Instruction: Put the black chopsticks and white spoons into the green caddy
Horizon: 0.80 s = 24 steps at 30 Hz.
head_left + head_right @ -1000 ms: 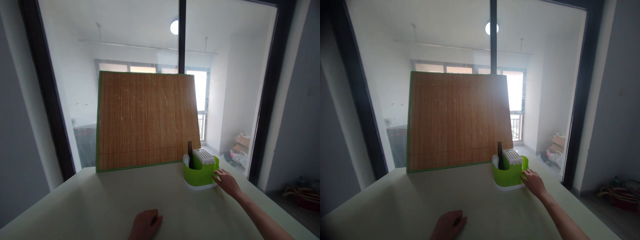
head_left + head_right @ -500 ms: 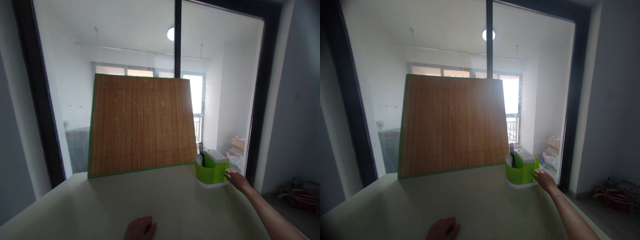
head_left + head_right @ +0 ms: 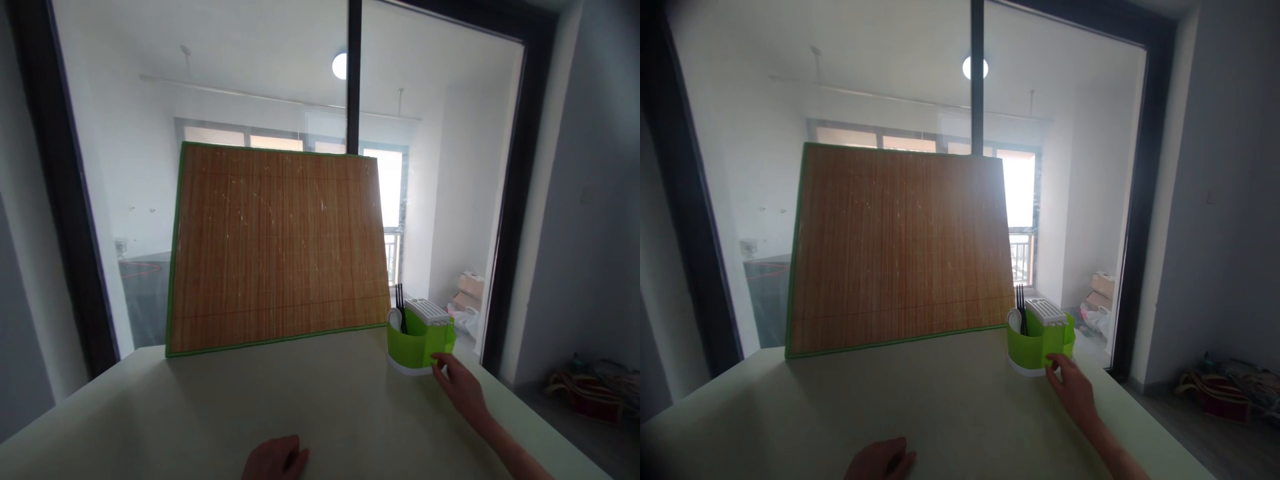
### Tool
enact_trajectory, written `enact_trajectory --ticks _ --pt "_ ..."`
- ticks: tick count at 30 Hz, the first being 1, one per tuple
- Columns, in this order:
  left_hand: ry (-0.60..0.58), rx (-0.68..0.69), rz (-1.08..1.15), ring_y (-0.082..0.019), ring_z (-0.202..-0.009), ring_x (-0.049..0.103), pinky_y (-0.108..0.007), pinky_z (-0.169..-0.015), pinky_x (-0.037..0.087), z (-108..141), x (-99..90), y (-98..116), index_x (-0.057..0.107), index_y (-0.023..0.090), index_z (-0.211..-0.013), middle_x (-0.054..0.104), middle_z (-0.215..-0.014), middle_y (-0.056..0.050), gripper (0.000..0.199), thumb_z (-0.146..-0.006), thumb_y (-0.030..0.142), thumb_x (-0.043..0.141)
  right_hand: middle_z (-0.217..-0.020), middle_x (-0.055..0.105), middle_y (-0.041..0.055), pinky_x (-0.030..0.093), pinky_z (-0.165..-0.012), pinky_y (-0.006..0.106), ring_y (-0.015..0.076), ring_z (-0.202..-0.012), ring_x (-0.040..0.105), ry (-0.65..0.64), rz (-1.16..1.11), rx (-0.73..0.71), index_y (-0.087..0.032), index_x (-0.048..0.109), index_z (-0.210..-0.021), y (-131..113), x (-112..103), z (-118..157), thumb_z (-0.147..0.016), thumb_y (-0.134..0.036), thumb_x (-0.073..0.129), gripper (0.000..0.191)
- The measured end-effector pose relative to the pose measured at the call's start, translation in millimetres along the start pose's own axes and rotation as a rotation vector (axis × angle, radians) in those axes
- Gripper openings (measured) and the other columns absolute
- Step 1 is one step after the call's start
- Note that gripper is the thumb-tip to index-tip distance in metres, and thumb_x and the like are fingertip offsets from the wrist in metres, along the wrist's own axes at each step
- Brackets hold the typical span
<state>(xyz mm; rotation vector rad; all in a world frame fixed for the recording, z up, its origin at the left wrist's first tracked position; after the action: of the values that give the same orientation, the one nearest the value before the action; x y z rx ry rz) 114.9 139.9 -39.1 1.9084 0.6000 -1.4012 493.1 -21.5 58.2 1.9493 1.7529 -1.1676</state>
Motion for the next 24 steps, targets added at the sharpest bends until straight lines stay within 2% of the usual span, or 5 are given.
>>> enact_trajectory --ticks 5,10,12,16,24 --pt "0.007 -0.002 -0.011 -0.016 -0.065 0.052 -0.027 -0.062 0.031 1.1 -1.6 0.4 0.051 0.02 -0.066 0.061 -0.068 -0.002 0.037 -0.085 0.048 0.036 -0.066 0.06 -0.0028 0.039 -0.058 0.021 0.0115 -0.059 0.057 -0.181 -0.123 -0.316 -0.023 0.057 -0.069 -139.6 39.8 37.6 -0.089 -0.031 0.04 0.028" --pt "0.02 0.002 -0.015 -0.016 -0.064 0.052 -0.027 -0.062 0.031 2.3 -1.3 -0.6 0.052 0.02 -0.066 0.062 -0.068 -0.002 0.035 -0.085 0.046 0.037 -0.063 0.062 -0.0013 0.034 -0.056 0.022 0.0121 -0.058 0.057 -0.287 -0.158 -0.652 -0.021 0.059 -0.064 -247.9 80.7 76.5 -0.08 -0.032 0.051 0.021" --pt "0.006 -0.006 -0.03 -0.016 -0.063 0.052 -0.027 -0.06 0.03 1.9 1.1 -2.2 0.052 0.019 -0.066 0.062 -0.067 -0.002 0.035 -0.085 0.044 0.037 -0.063 0.064 -0.0019 0.033 -0.054 0.022 0.012 -0.057 0.057 -0.343 -0.112 -0.691 -0.022 0.06 -0.065 -263.8 100.3 85.9 -0.079 -0.031 0.051 0.019" --pt "0.008 0.002 -0.043 -0.017 -0.063 0.053 -0.027 -0.06 0.03 0.9 2.2 -1.5 0.053 0.019 -0.066 0.062 -0.067 -0.002 0.035 -0.085 0.044 0.037 -0.061 0.066 -0.002 0.031 -0.049 0.022 0.0125 -0.053 0.058 -0.404 -0.032 -0.634 -0.021 0.061 -0.063 -263.6 129.0 95.1 -0.075 -0.031 0.057 0.016" --pt "0.015 0.009 -0.036 -0.016 -0.065 0.055 -0.026 -0.06 0.03 3.1 -8.0 6.1 0.054 0.019 -0.067 0.063 -0.068 -0.002 0.035 -0.086 0.041 0.036 -0.069 0.069 0.0012 0.038 -0.055 0.022 0.0161 -0.059 0.063 -0.435 0.013 -0.576 -0.02 0.06 -0.068 -256.5 142.2 103.4 -0.077 -0.034 0.053 0.018"
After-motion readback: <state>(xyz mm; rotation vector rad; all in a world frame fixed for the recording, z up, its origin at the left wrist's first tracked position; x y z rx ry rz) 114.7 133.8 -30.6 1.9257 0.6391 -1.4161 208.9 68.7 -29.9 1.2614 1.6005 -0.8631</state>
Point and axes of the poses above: each hand's wrist, its own z-axis away from the middle knuckle, its own x-axis out of the palm, y = z × x, the point moved 8 cm from there along -z, towards the middle knuckle
